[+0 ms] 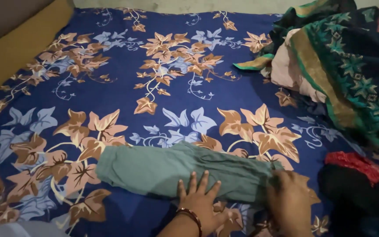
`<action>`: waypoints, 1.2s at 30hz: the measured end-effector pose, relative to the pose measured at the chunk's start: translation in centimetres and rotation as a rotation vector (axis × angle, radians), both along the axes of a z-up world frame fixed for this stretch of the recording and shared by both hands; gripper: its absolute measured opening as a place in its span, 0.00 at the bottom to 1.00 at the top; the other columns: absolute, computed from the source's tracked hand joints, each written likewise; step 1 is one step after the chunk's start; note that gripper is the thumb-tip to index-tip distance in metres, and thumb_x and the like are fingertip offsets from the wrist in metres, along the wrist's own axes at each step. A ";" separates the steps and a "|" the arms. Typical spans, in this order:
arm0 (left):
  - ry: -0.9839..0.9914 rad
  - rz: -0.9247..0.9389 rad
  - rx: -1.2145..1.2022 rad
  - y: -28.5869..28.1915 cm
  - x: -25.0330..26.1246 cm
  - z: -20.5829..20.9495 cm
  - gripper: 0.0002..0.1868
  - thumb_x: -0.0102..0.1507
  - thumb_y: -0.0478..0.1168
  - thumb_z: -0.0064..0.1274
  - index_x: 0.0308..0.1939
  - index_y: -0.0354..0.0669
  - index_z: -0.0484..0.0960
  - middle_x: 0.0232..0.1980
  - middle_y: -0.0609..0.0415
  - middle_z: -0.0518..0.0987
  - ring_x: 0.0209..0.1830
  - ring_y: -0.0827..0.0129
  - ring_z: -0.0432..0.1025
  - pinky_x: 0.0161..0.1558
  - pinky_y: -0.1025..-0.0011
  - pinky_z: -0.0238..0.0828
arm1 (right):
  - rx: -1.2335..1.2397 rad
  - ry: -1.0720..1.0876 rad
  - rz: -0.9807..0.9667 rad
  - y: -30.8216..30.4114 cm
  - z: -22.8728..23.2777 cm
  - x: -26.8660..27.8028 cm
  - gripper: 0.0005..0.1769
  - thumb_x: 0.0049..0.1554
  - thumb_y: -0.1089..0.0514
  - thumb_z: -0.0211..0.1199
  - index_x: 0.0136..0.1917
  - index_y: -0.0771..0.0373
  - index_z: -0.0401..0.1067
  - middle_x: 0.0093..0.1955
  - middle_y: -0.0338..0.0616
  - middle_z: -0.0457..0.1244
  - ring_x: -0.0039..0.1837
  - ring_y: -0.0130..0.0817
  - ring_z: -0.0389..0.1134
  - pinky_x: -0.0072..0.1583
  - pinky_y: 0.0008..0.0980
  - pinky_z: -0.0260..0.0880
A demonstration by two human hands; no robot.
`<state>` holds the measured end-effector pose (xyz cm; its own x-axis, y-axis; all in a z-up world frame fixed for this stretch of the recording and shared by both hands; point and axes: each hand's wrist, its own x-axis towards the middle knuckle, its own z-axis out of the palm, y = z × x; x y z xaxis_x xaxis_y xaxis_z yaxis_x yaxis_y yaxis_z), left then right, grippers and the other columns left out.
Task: The person folds a light green garment and then a dark blue pair of jeans on a bed with a blue floral sheet. They smooth and fold each item neatly by hand, placing the finished folds on the bed surface.
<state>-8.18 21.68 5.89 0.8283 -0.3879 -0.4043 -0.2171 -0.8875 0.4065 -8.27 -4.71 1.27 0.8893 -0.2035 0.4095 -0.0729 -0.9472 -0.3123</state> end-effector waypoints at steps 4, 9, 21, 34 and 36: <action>-1.196 -0.068 -0.133 1.1 0.9 -12.3 0.58 0.50 0.84 0.49 0.74 0.56 0.59 0.82 0.38 0.40 0.77 0.38 0.30 0.67 0.29 0.20 | 0.081 0.079 -0.213 -0.3 -0.2 -0.5 0.40 0.44 0.50 0.74 0.69 0.54 0.68 0.66 0.61 0.63 0.63 0.64 0.64 0.64 0.52 0.64; -0.054 -0.139 0.043 1.7 -0.2 -3.3 0.58 0.54 0.74 0.51 0.83 0.60 0.49 0.86 0.42 0.33 0.84 0.37 0.24 0.71 0.26 0.15 | 0.145 0.100 -0.268 -1.2 -1.8 -0.3 0.53 0.39 0.49 0.81 0.72 0.68 0.61 0.58 0.76 0.62 0.60 0.69 0.64 0.58 0.53 0.66; -0.029 -0.116 0.083 1.0 -0.6 -2.8 0.61 0.50 0.70 0.56 0.82 0.60 0.46 0.85 0.43 0.31 0.84 0.38 0.22 0.73 0.28 0.14 | 1.378 0.332 -0.161 -5.3 -5.2 1.9 0.18 0.50 0.60 0.68 0.52 0.72 0.79 0.43 0.50 0.72 0.42 0.38 0.70 0.45 0.34 0.68; -0.121 -0.122 -0.035 -2.2 1.1 -13.5 0.59 0.52 0.76 0.55 0.81 0.66 0.49 0.85 0.43 0.41 0.83 0.39 0.37 0.74 0.34 0.30 | 1.645 0.529 -0.173 -8.4 1.2 0.3 0.24 0.54 0.55 0.61 0.65 0.58 0.71 0.51 0.47 0.72 0.50 0.44 0.72 0.51 0.45 0.72; -0.562 -0.226 -0.085 -3.4 2.4 -25.5 0.40 0.66 0.55 0.52 0.83 0.71 0.58 0.87 0.48 0.55 0.81 0.45 0.52 0.70 0.36 0.44 | 1.557 0.495 -0.266 -10.7 1.1 0.2 0.26 0.55 0.56 0.59 0.67 0.57 0.70 0.54 0.47 0.71 0.54 0.45 0.72 0.56 0.49 0.71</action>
<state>-5.81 18.25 -19.64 0.7993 -0.5906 0.1108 -0.5980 -0.7639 0.2427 -8.06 -15.40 2.42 0.7382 -0.2791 -0.6141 -0.5465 0.2863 -0.7870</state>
